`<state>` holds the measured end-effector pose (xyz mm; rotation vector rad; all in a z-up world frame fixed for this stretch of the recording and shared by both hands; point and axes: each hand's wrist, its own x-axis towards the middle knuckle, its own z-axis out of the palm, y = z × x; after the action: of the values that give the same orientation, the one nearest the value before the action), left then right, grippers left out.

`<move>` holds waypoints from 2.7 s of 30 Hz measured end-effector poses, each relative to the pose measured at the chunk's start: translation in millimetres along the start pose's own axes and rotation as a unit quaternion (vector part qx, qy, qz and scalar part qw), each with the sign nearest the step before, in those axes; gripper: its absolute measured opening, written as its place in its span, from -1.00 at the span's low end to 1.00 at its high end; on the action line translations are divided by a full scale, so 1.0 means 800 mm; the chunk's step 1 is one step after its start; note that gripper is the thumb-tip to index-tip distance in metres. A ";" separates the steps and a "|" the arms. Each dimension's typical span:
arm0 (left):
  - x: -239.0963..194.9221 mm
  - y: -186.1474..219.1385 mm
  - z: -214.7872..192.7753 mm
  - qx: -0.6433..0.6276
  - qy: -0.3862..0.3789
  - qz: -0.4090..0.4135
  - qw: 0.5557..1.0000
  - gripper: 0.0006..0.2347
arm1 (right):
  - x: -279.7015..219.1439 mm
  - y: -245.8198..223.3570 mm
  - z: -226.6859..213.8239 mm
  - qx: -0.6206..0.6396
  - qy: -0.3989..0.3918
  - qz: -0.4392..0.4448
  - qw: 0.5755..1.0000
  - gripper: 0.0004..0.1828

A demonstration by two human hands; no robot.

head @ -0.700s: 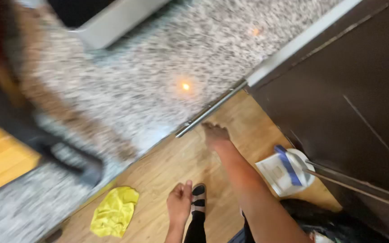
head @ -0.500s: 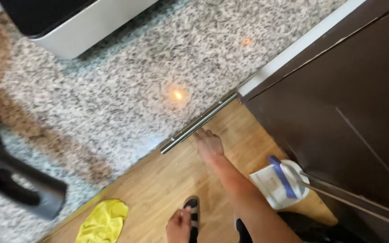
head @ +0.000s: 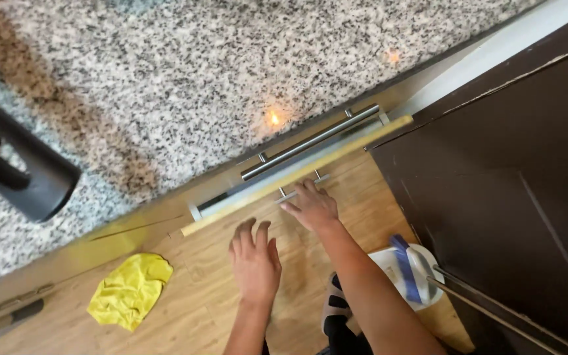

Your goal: The person cleans a kitchen counter and induction cooktop using a cloth. They wipe the cooktop surface and surrounding countertop, then wash a glass and a small white plastic item in the sink. The person also handles a bowl and a knife during the cleaning process.

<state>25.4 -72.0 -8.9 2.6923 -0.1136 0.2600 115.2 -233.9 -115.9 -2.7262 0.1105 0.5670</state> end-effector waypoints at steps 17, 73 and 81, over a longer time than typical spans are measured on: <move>-0.144 -0.005 0.152 0.201 -0.207 0.113 0.951 -0.44 | -0.149 0.136 -0.033 -0.016 0.132 -0.129 0.983 -0.80; -0.058 0.098 0.053 -0.121 -0.210 0.372 0.896 -0.48 | -0.234 0.114 -0.116 0.594 0.107 0.337 0.723 -0.31; -0.124 0.154 -0.148 -0.135 -0.120 0.366 0.913 -0.40 | -0.377 0.081 -0.189 0.808 0.020 0.185 0.560 -0.21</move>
<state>-106.1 -128.9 126.9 2.2801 -1.1506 0.1135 -114.6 -347.0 113.4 -0.8319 0.7723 0.1982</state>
